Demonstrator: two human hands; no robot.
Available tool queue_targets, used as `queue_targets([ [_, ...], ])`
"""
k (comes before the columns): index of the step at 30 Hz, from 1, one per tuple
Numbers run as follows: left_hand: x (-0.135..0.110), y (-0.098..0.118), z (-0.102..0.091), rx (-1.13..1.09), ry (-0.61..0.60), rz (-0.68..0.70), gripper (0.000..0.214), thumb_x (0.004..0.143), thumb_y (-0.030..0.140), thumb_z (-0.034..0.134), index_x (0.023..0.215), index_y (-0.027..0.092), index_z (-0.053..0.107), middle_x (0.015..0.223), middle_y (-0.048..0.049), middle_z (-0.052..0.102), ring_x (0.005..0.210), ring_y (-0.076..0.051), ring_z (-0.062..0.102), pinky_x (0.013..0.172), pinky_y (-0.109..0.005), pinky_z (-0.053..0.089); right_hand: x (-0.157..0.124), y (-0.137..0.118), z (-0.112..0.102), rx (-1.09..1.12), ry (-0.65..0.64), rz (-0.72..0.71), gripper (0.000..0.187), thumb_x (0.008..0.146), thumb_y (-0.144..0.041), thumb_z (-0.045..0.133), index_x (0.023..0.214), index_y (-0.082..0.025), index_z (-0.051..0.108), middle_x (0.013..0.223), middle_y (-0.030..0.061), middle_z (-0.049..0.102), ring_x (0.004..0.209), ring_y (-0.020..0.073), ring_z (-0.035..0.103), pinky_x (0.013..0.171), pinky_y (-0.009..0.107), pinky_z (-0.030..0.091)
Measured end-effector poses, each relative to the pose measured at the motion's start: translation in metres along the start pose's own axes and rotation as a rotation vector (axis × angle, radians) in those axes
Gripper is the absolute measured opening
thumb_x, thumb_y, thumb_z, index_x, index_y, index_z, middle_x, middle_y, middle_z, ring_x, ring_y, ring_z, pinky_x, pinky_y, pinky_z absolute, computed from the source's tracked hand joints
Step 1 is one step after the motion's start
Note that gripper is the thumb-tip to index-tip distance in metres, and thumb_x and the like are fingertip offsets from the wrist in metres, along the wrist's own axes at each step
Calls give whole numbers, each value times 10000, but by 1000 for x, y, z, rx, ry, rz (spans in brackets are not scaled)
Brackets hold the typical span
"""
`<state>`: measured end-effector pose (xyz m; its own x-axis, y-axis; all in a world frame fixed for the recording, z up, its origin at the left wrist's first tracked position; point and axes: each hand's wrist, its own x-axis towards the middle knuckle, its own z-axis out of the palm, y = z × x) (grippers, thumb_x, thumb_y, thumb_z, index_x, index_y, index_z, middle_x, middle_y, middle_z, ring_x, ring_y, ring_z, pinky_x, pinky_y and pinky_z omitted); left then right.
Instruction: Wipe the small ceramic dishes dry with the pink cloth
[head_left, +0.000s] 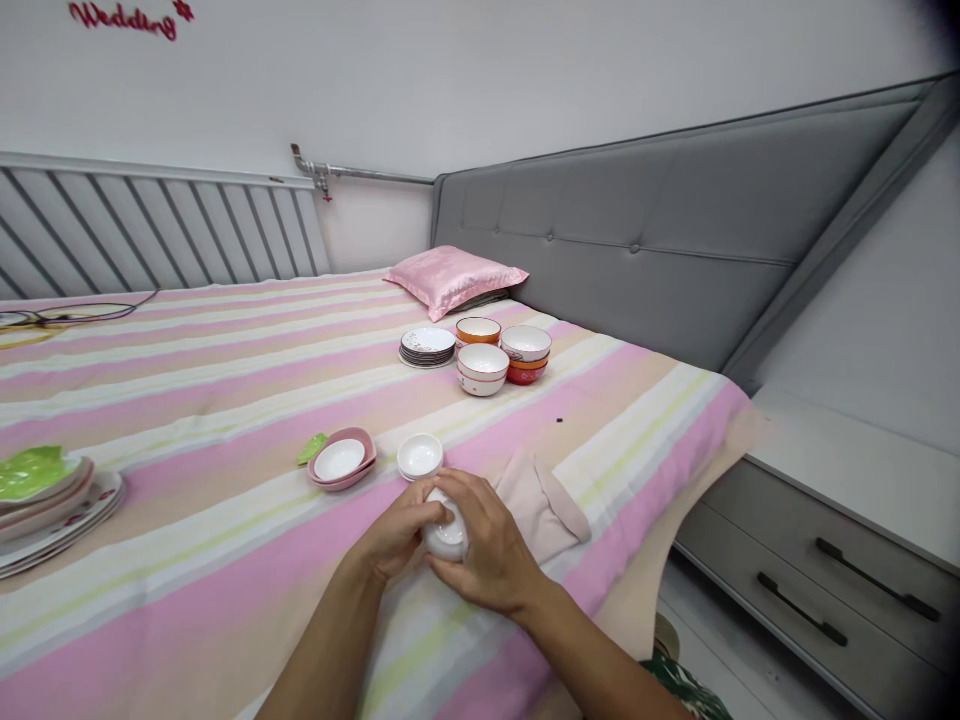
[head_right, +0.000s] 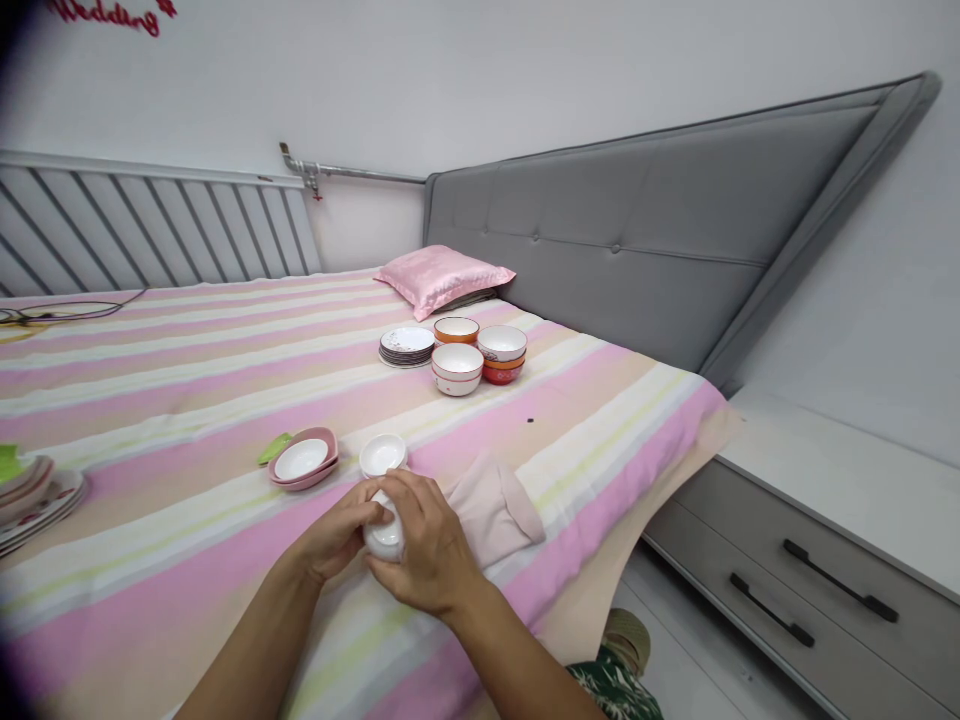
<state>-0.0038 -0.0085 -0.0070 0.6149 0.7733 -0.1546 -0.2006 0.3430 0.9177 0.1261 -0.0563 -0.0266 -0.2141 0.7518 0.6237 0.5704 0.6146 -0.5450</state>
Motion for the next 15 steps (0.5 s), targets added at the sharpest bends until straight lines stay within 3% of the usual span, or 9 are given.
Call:
queue_targets([
  [3,3,-1,5,-99,29,36,238,643,141,638,880,131,615,748,-40,588,675,-140,525,601,-229,397,3,0,1,19,148,99,589,651,-207,606,1202,-192,401,1173,97,495,1121,224,448,957,405,402],
  [8,7,-9,32,-187,64,107,259,670,185,675,918,143,613,809,-51,612,762,-158,550,706,-251,420,3,4,3,-51,408,262,560,720,-237,552,1236,-149,351,1215,138,441,1164,243,398,974,447,372],
  [11,8,-12,43,-230,115,137,271,690,196,663,951,157,604,826,-41,620,760,-148,553,711,-245,426,2,5,4,-88,397,246,571,750,-212,500,1280,-138,299,1283,144,385,1226,245,333,1007,466,328],
  [15,7,-7,40,-252,125,138,241,699,164,633,938,156,600,757,-19,602,669,-122,542,636,-224,435,1,2,2,-104,307,173,614,751,-209,512,1311,-146,266,1333,136,338,1258,245,289,1023,462,311],
])
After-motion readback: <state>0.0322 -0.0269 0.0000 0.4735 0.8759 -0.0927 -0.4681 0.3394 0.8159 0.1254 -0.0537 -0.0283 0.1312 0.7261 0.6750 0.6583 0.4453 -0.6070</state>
